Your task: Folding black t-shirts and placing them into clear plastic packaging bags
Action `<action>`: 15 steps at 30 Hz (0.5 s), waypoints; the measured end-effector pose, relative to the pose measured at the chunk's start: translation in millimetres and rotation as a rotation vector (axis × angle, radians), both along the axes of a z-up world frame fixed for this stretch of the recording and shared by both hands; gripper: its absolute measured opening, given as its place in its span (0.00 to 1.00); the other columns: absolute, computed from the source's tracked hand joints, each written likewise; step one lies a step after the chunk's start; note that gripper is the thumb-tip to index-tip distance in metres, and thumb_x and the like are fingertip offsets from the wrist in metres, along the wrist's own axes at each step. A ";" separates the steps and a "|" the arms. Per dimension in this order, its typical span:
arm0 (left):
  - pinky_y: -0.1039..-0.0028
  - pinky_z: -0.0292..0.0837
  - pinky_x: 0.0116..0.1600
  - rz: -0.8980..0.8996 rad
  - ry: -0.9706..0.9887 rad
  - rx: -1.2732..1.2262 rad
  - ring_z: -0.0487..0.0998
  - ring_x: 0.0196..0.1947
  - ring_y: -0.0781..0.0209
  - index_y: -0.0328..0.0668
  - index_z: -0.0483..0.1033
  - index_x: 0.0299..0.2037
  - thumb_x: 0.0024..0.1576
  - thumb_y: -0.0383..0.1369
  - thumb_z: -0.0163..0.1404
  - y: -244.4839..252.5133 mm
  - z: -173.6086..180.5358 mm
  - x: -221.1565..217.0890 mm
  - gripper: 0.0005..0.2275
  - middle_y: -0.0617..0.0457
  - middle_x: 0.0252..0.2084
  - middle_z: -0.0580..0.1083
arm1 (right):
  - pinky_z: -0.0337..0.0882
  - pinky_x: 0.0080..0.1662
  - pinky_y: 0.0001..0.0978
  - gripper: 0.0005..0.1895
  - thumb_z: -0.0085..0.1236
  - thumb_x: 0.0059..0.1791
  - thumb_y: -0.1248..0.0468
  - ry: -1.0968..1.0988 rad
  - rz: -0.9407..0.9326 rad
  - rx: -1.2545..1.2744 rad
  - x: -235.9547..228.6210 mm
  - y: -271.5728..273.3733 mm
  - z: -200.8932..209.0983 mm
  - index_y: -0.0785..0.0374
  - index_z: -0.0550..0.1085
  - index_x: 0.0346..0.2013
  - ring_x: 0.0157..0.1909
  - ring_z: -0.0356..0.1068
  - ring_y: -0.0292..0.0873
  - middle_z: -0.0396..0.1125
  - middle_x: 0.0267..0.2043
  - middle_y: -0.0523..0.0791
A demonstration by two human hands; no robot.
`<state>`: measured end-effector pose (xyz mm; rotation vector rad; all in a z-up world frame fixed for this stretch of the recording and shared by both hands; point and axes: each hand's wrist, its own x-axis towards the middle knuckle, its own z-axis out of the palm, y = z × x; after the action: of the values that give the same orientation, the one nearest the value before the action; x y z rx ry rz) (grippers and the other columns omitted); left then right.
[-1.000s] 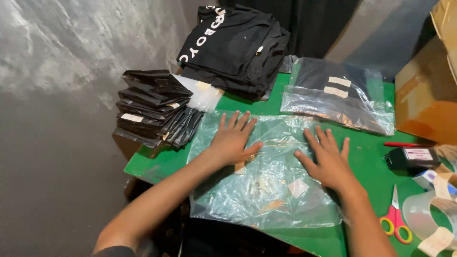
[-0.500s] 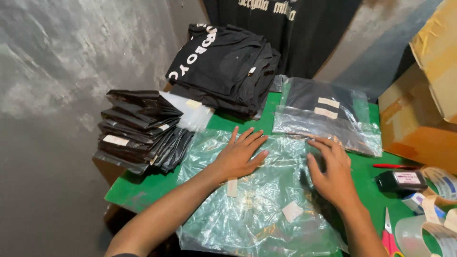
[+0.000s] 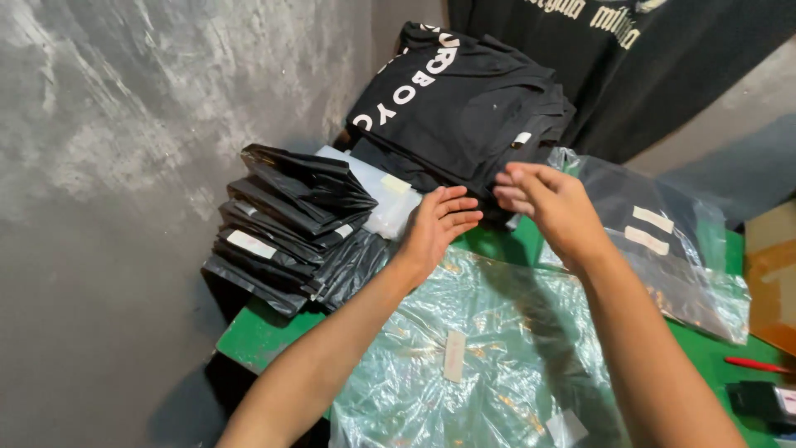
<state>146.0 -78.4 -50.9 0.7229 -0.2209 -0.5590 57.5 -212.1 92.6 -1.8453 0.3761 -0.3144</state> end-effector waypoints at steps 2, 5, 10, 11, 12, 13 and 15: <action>0.55 0.80 0.57 -0.022 0.124 -0.053 0.81 0.50 0.38 0.33 0.72 0.59 0.65 0.45 0.43 4.5 6.1 5.6 0.22 0.32 0.52 0.76 | 0.76 0.56 0.36 0.25 0.55 0.54 0.58 -0.050 -0.067 0.260 29.2 0.4 -10.3 0.72 0.69 0.60 0.53 0.76 0.47 0.71 0.56 0.57; 0.55 0.76 0.60 -0.020 0.200 -0.051 0.78 0.56 0.39 0.34 0.71 0.61 0.64 0.51 0.43 7.7 8.0 8.1 0.26 0.33 0.54 0.76 | 0.76 0.58 0.46 0.36 0.61 0.52 0.52 -0.020 -0.182 0.315 60.6 -0.7 -22.2 0.78 0.62 0.63 0.59 0.73 0.56 0.65 0.59 0.66; 0.53 0.73 0.63 -0.045 0.217 -0.078 0.76 0.61 0.40 0.35 0.69 0.63 0.63 0.59 0.40 3.8 8.5 9.6 0.33 0.34 0.59 0.74 | 0.81 0.44 0.53 0.34 0.67 0.50 0.50 0.044 -0.228 0.160 85.1 -9.4 -26.3 0.80 0.71 0.52 0.50 0.76 0.63 0.64 0.52 0.68; 0.53 0.73 0.63 -0.048 0.210 -0.078 0.76 0.61 0.40 0.35 0.69 0.63 0.63 0.59 0.40 1.6 6.8 11.9 0.33 0.34 0.59 0.74 | 0.81 0.44 0.53 0.34 0.67 0.50 0.50 0.036 -0.229 0.160 87.5 -8.0 -24.9 0.80 0.71 0.52 0.50 0.76 0.63 0.64 0.52 0.68; 0.53 0.74 0.62 -0.060 0.192 -0.059 0.76 0.60 0.41 0.37 0.69 0.63 0.63 0.60 0.40 0.7 3.4 12.4 0.33 0.36 0.58 0.75 | 0.81 0.40 0.50 0.36 0.68 0.49 0.50 0.069 -0.256 0.113 88.8 -5.5 -25.2 0.81 0.69 0.55 0.44 0.77 0.59 0.67 0.46 0.64; 0.52 0.74 0.61 -0.072 0.174 -0.039 0.76 0.60 0.42 0.38 0.70 0.63 0.63 0.60 0.39 -0.1 -0.5 13.1 0.32 0.38 0.58 0.75 | 0.82 0.36 0.46 0.38 0.69 0.48 0.51 0.101 -0.283 0.066 90.4 -2.7 -26.1 0.81 0.67 0.57 0.39 0.79 0.55 0.69 0.41 0.60; 0.53 0.74 0.61 -0.072 0.140 -0.023 0.76 0.60 0.44 0.39 0.70 0.64 0.63 0.60 0.39 -0.9 -1.0 11.9 0.32 0.40 0.58 0.75 | 0.82 0.33 0.42 0.30 0.67 0.49 0.50 0.071 -0.300 0.117 99.8 -7.0 -41.0 0.77 0.71 0.47 0.33 0.77 0.50 0.69 0.35 0.55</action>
<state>157.9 -79.4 -51.9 0.6528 -0.1234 -0.6717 157.3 -219.1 51.6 -1.6883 0.7088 -0.4228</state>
